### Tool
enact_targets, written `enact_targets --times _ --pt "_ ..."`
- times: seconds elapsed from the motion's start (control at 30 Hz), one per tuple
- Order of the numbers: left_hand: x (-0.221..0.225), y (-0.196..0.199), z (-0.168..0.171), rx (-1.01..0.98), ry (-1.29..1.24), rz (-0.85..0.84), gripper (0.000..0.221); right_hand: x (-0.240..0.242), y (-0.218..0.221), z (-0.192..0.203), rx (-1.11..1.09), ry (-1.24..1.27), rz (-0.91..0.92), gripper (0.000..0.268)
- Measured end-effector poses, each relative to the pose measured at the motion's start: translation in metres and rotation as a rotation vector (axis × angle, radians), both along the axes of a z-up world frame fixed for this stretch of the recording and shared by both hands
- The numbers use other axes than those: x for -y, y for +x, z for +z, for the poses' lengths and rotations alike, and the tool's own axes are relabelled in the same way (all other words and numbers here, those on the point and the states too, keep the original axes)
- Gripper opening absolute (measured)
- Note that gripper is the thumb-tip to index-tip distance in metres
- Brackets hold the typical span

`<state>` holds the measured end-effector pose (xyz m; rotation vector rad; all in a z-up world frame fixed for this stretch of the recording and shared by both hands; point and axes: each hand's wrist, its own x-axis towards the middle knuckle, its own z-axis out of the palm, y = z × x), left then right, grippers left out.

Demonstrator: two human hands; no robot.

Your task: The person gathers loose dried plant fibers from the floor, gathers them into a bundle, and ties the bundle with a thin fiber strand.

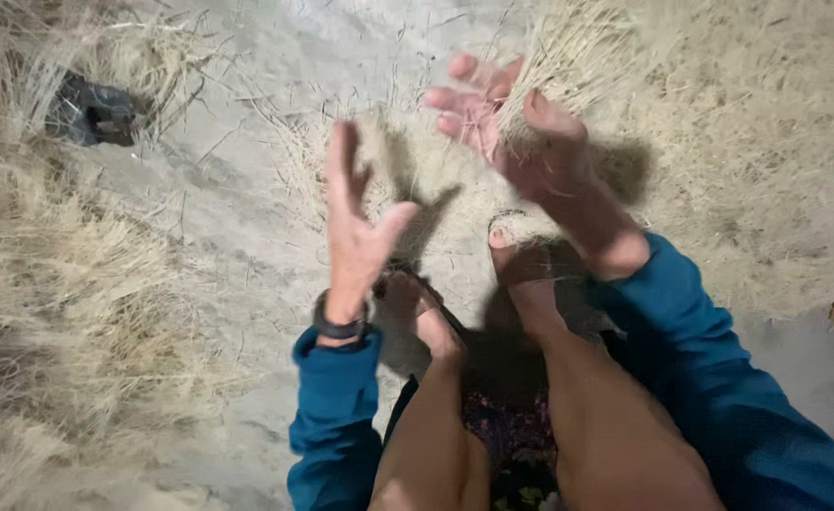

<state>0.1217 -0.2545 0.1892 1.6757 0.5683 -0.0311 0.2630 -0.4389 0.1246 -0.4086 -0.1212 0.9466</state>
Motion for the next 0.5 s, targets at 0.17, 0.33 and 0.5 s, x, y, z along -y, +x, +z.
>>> enact_targets --times 0.17,0.33,0.5 --pt "0.044 0.020 0.002 -0.002 -0.499 -0.113 0.057 -0.011 -0.028 0.023 0.555 -0.305 -0.108 0.052" --pt "0.030 -0.017 -0.040 0.004 -0.145 -0.373 0.038 -0.007 -0.025 -0.012 0.291 -0.546 -0.088 0.018" --pt "-0.032 -0.085 -0.075 -0.146 -0.656 0.585 0.013 0.012 -0.042 -0.040 0.201 -0.731 -0.178 0.019"
